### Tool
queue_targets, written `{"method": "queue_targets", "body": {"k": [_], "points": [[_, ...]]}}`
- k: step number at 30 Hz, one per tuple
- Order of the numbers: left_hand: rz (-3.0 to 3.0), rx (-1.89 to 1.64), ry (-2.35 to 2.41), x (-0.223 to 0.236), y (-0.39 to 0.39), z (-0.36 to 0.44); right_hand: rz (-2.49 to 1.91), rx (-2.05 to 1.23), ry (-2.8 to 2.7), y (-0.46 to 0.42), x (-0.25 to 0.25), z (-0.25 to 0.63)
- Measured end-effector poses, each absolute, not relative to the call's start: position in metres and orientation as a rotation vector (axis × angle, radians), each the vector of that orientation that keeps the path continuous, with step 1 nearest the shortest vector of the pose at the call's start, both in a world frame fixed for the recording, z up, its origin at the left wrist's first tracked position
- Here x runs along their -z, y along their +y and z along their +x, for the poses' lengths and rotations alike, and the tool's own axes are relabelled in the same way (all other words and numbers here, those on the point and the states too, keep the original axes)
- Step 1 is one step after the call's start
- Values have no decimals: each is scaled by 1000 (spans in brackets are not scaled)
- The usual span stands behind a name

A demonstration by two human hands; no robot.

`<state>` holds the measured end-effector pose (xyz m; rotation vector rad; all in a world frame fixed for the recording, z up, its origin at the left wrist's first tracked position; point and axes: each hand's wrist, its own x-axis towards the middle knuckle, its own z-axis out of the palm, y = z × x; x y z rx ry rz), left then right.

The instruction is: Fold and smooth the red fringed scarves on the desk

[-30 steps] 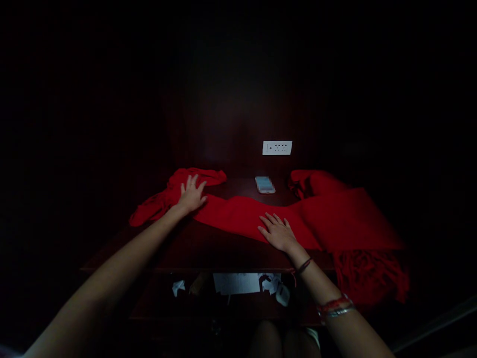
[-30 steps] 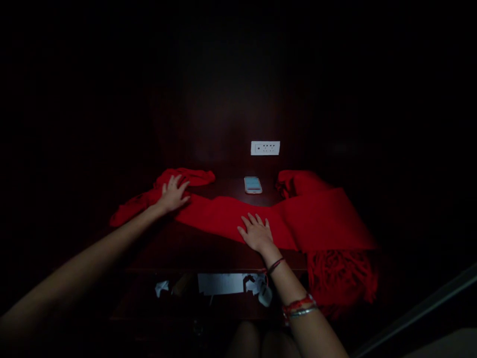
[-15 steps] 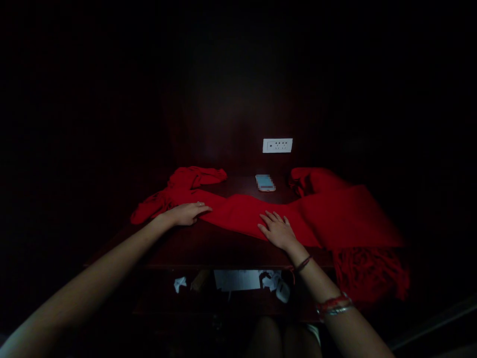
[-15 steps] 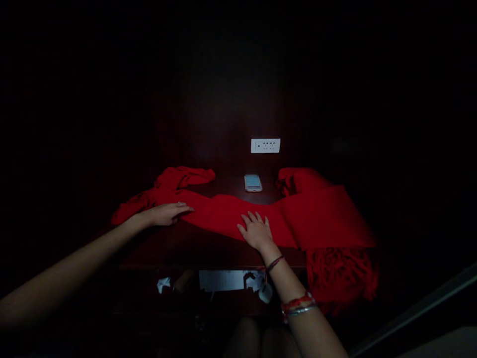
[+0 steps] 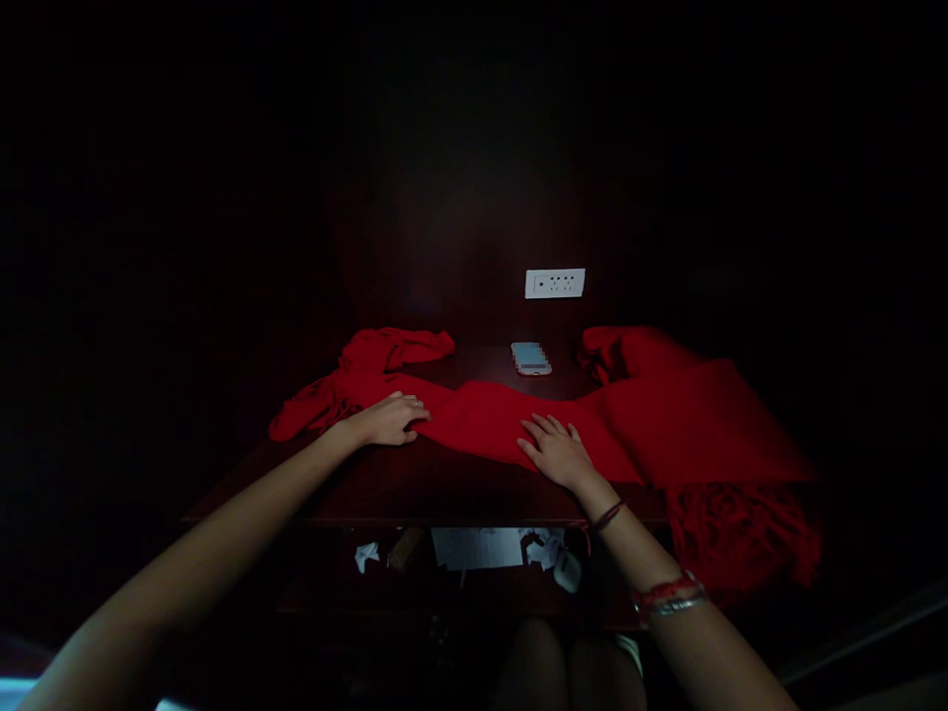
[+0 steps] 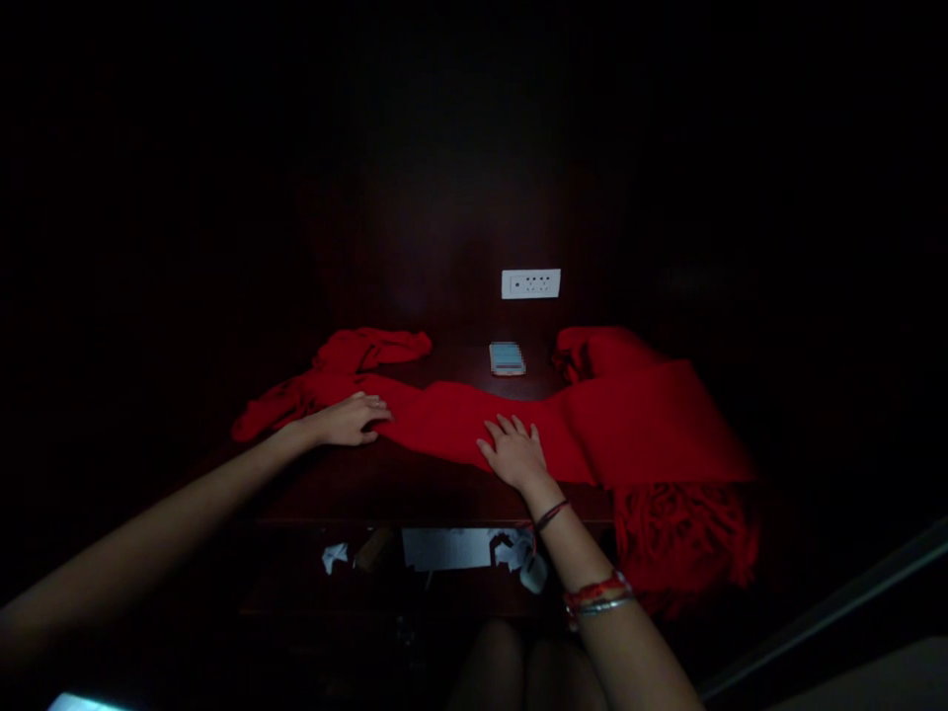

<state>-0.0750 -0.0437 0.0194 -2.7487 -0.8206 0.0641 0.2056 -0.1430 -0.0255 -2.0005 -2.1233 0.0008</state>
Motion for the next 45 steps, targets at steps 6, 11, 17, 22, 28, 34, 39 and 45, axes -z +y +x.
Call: {"method": "queue_targets", "body": {"k": [6,11,17,22,28,34,39,45], "points": [[-2552,-21,-580,-29,-46,-90,-1961,25,-2119,-141,28,206],[-2396,-90,-708,-19,-37,-131,-1909,88,-2090,-142,28,206],[-2278,37,-938,-29,-27,-158,-1334,285,-2263,-154,16,192],[-2122,155,-961,-60,-23,-140,-1146,116,-2333,-151,12,176],[-1979,381,-1140,-85,3,-97,-1112,7,-2336,-135,15,165],[-2134,249,-1165,-49,24,-91,-1127,105,-2422,-135,26,162],[-2275,-39,-1152,0,17,-150,-1115,177,-2442,-133,29,162],[-2283,35,-1180,-5,4,-164,-1184,246,-2447,-136,27,162]]}}
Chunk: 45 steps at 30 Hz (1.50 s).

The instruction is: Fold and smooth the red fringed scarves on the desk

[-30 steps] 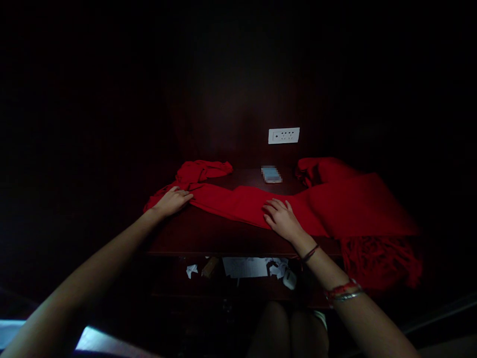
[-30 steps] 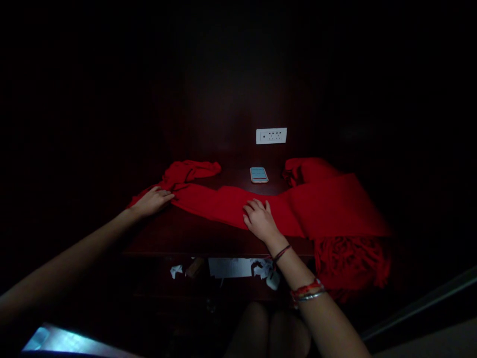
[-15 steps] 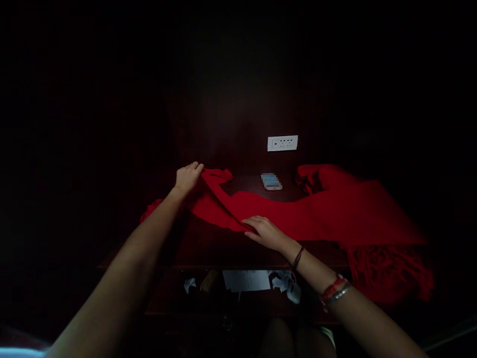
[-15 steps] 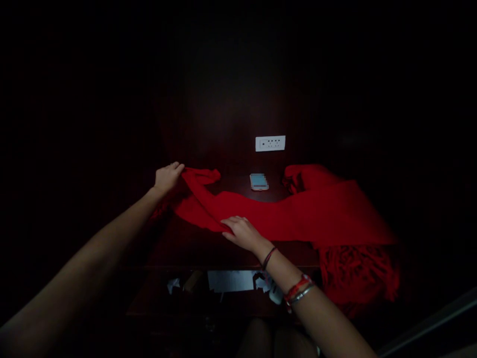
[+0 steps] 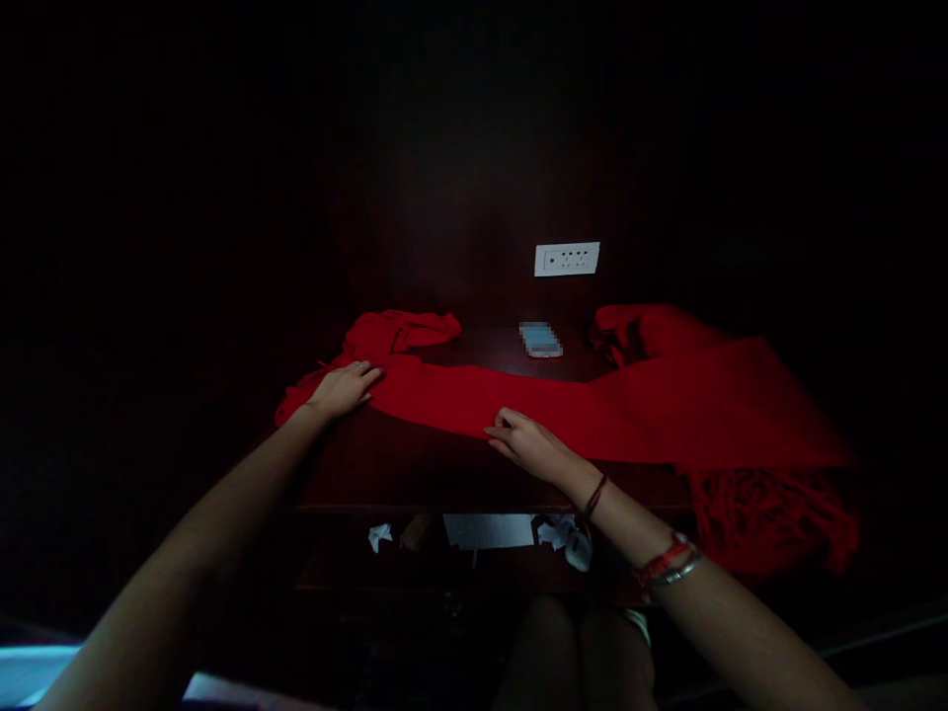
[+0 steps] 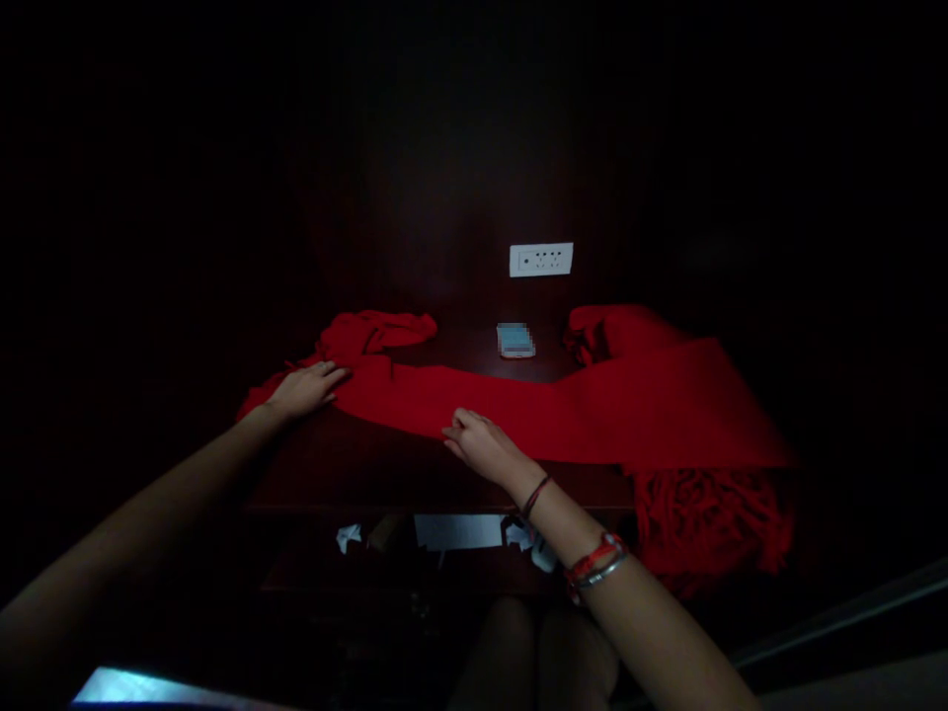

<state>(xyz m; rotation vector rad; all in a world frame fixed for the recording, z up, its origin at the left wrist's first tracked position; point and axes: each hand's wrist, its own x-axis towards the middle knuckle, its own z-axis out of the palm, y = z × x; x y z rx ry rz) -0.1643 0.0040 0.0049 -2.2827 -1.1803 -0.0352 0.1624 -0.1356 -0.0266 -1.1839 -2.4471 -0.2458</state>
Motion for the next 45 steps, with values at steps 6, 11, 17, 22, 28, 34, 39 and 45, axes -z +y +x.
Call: {"method": "queue_targets", "body": {"k": [6,11,17,22,28,34,39,45], "points": [[-2516,191,-842,-15,-39,-118,-1230,275,-2469,-136,26,164],[-2781,117,-581,-14,-64,-74,-1243,237,-2474,-142,18,169],[-2810,-14,-524,-14,-43,-44,-1146,277,-2573,-139,12,177],[-2819,104,-681,-4,-34,-32,-1124,208,-2530,-131,15,178],[-2890,224,-667,1,-38,-36,-1223,144,-2417,-127,18,174],[-3013,441,-625,-6,-37,-37,-1290,200,-2346,-130,15,173],[-3012,471,-659,-7,-34,-40,-1385,313,-2311,-133,11,172],[-2940,319,-666,-5,-36,-41,-1437,364,-2306,-134,10,174]]}}
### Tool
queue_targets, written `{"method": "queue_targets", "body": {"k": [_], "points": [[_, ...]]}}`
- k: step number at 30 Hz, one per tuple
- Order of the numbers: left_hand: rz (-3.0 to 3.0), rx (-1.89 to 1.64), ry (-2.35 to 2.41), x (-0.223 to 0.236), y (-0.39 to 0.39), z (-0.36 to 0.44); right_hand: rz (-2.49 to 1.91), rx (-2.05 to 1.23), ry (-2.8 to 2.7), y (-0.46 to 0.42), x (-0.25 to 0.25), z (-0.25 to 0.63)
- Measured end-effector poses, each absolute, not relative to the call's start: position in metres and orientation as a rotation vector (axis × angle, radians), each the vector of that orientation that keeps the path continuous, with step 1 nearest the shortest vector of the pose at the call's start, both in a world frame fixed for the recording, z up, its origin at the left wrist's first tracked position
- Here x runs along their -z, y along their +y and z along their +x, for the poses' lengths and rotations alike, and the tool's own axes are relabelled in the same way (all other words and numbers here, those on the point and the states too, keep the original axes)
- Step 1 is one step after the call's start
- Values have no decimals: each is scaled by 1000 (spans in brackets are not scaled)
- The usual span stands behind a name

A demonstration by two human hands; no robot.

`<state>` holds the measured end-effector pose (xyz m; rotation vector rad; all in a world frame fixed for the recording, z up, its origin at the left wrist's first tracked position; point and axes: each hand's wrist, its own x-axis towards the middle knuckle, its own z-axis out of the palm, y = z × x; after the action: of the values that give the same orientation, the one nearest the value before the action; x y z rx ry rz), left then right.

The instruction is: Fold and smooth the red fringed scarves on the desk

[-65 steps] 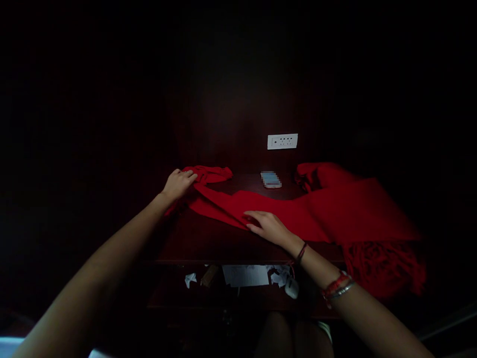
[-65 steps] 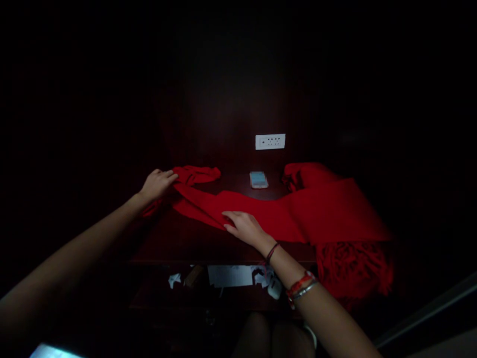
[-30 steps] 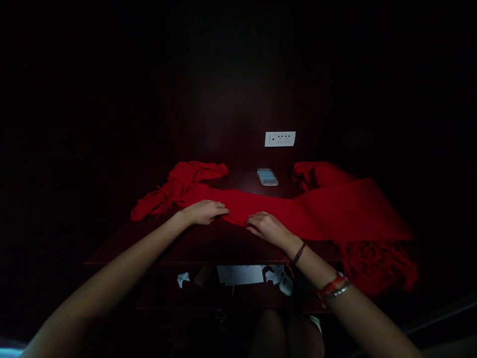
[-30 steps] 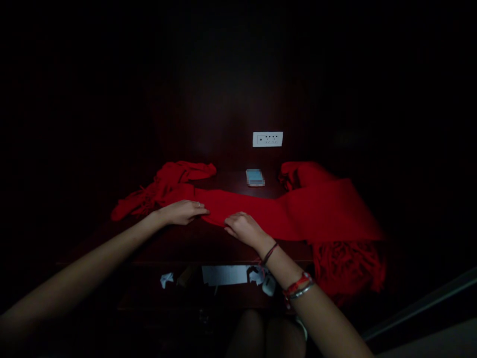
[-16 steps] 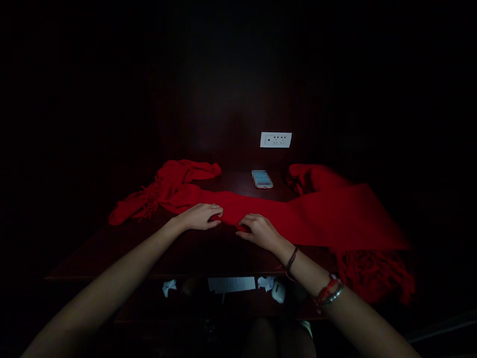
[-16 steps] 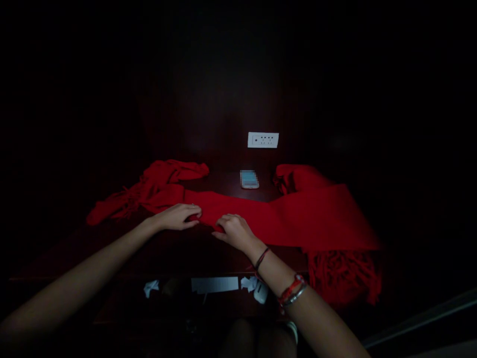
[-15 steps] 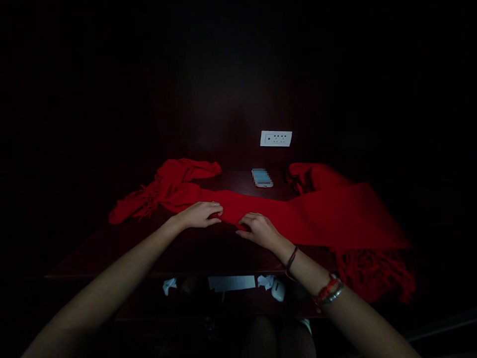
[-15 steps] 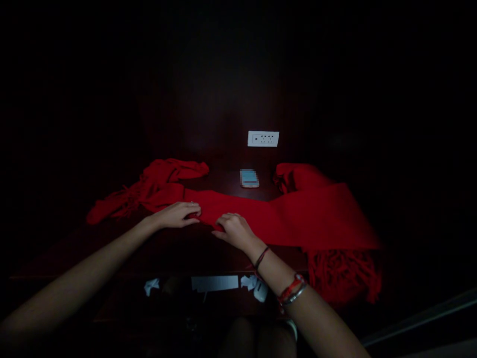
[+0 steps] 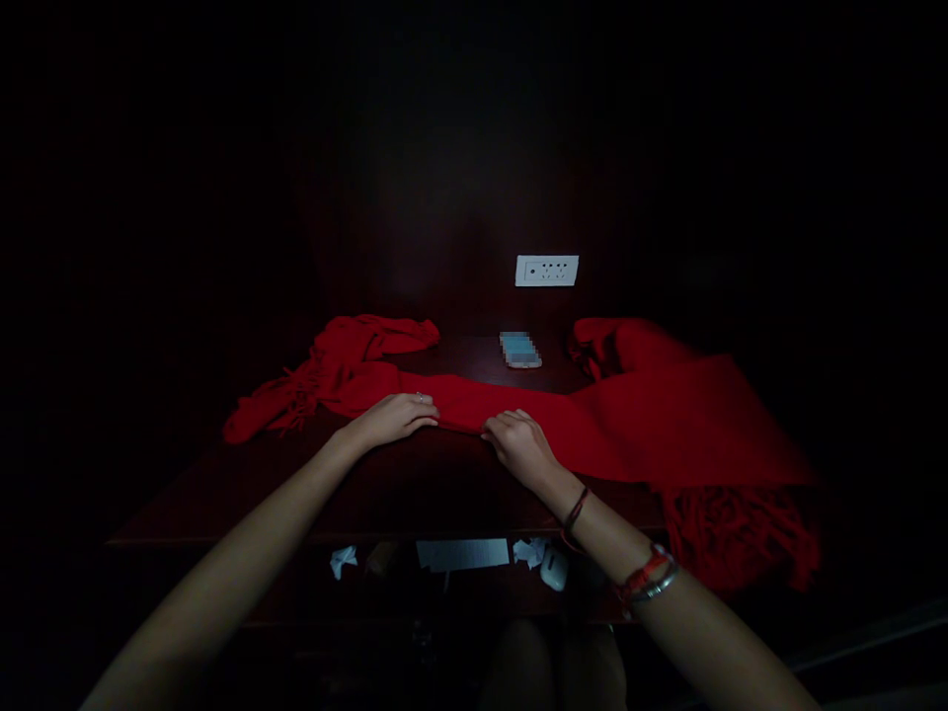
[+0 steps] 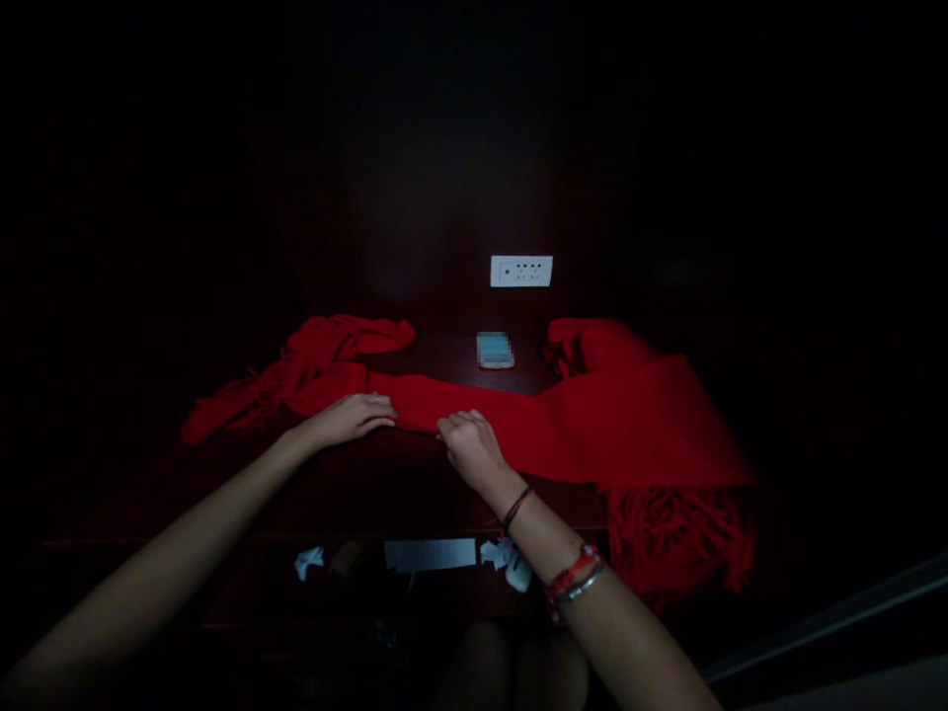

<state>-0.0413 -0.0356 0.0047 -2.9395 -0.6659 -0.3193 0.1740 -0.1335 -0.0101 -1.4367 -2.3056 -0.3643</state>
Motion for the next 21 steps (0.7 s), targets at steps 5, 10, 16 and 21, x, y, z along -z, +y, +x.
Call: {"method": "queue_targets", "body": {"k": [5,10,16,21], "points": [[-2893,272,-683,-3,-41,-39,-1437,388,-2326,-135,10,175],[-2857,261,-706,-4,-43,-48,-1372,313,-2322,-135,12,180],[-2565,271,-976,-3,-31,-83,-1221,245,-2352,-133,19,182],[-2253,272,-1201,2,-30,-106,-1134,84,-2381,-134,22,181]]}}
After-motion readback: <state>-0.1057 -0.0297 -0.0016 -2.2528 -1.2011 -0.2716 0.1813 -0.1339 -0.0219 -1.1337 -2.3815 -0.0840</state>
